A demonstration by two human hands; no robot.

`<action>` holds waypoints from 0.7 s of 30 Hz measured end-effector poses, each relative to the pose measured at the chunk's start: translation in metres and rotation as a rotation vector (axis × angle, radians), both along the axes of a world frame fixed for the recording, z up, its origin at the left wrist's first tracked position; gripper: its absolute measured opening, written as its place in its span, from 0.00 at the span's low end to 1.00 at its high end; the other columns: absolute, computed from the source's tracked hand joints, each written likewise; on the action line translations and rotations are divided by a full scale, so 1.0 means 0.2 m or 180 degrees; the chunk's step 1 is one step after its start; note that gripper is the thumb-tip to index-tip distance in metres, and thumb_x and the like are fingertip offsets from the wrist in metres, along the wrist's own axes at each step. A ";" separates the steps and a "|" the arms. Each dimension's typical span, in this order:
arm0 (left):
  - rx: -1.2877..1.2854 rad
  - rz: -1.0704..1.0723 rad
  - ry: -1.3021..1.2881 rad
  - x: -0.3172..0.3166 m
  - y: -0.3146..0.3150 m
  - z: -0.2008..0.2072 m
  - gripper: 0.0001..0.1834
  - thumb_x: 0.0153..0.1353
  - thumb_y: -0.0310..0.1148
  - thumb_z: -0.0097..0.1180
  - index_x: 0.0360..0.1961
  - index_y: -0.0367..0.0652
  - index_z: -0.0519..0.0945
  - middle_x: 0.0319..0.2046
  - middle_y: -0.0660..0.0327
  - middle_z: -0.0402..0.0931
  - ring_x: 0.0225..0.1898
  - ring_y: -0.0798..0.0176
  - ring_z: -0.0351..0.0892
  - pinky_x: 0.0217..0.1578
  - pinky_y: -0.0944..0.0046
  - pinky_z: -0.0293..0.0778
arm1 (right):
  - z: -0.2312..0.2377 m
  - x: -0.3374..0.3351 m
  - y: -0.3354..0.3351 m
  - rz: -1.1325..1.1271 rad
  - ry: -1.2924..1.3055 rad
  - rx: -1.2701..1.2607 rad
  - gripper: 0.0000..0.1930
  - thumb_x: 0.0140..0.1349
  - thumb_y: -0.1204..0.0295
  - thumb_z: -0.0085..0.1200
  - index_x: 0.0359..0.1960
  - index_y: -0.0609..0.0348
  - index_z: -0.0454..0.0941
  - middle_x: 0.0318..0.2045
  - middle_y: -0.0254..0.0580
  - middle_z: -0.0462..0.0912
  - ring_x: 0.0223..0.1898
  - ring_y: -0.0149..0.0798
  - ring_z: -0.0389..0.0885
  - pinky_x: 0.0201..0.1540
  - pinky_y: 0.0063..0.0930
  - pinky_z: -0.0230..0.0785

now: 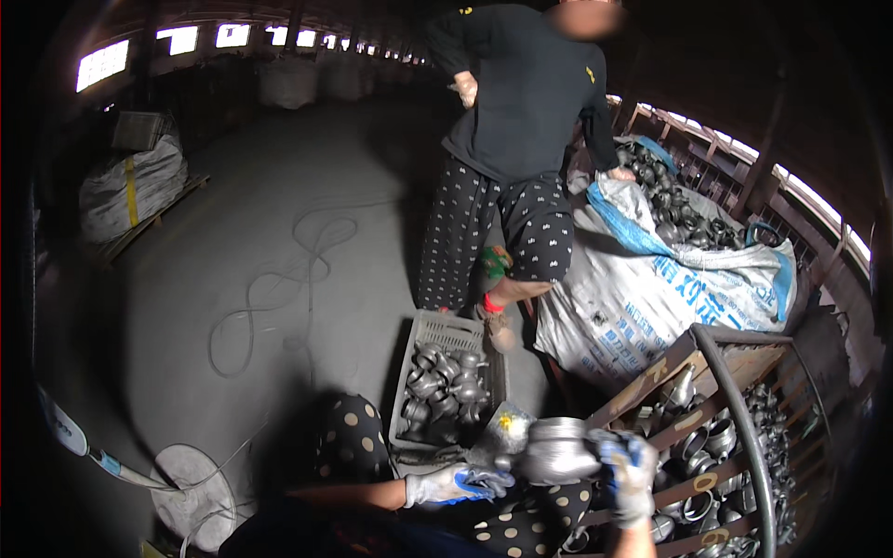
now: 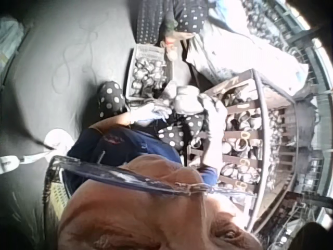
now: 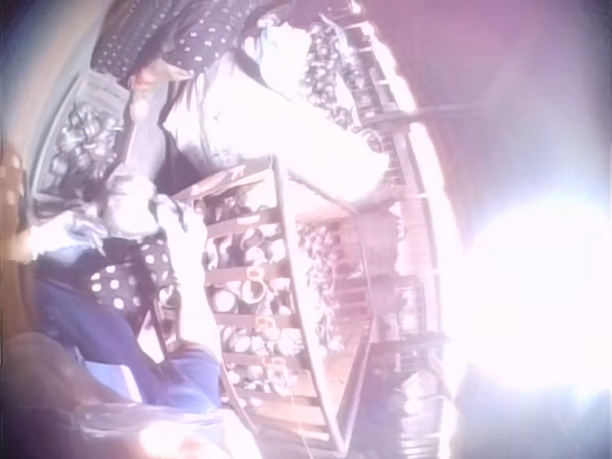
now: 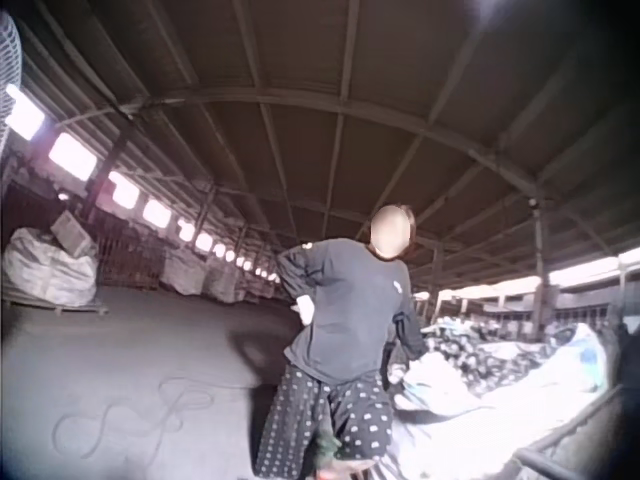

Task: The person cleans and inspects metal valve components with a small cleaning tool.

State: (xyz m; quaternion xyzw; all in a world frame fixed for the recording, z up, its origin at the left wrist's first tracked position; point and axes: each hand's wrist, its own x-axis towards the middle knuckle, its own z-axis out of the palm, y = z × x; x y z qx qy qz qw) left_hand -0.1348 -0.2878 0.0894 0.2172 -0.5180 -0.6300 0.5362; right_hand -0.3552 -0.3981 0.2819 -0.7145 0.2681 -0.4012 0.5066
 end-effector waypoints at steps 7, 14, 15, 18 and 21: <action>0.1690 0.1001 0.0403 0.26 -0.02 -0.54 0.15 0.61 0.30 0.54 0.49 0.38 0.76 0.36 0.55 0.82 0.32 0.63 0.82 0.29 0.69 0.78 | 0.57 -0.56 -0.19 -0.0791 -0.0941 -0.0865 0.16 0.68 0.61 0.43 0.40 0.64 0.75 0.35 0.39 0.77 0.38 0.30 0.74 0.47 0.28 0.67; 0.1589 0.0397 0.1765 0.28 -0.06 -0.66 0.18 0.65 0.30 0.46 0.52 0.28 0.72 0.41 0.48 0.78 0.38 0.58 0.81 0.39 0.63 0.77 | 0.77 -1.65 -0.72 -0.3196 0.1387 -0.3208 0.21 0.69 0.65 0.41 0.59 0.65 0.67 0.51 0.43 0.75 0.51 0.35 0.73 0.54 0.26 0.63; 0.1580 0.0280 0.1773 0.26 -0.10 -0.65 0.18 0.65 0.30 0.46 0.52 0.28 0.72 0.41 0.48 0.78 0.38 0.58 0.81 0.39 0.63 0.77 | 0.78 -1.94 -0.78 -0.3332 0.1057 -0.2380 0.20 0.68 0.64 0.44 0.55 0.64 0.72 0.46 0.41 0.78 0.47 0.35 0.75 0.51 0.26 0.65; 0.1828 0.0301 0.1892 0.29 -0.05 -0.69 0.24 0.64 0.41 0.38 0.49 0.31 0.74 0.41 0.42 0.79 0.36 0.49 0.82 0.35 0.60 0.79 | 0.66 -1.95 -0.86 -0.4106 0.1788 -0.1717 0.25 0.59 0.51 0.53 0.39 0.66 0.82 0.31 0.46 0.84 0.33 0.39 0.80 0.41 0.34 0.69; 0.2063 -0.0026 0.2522 0.33 -0.13 -0.98 0.28 0.63 0.43 0.33 0.49 0.28 0.72 0.40 0.41 0.78 0.34 0.48 0.82 0.34 0.60 0.78 | 0.66 -2.07 -0.83 -0.4935 0.1998 -0.1105 0.31 0.54 0.46 0.54 0.32 0.73 0.80 0.30 0.60 0.82 0.33 0.53 0.81 0.36 0.42 0.68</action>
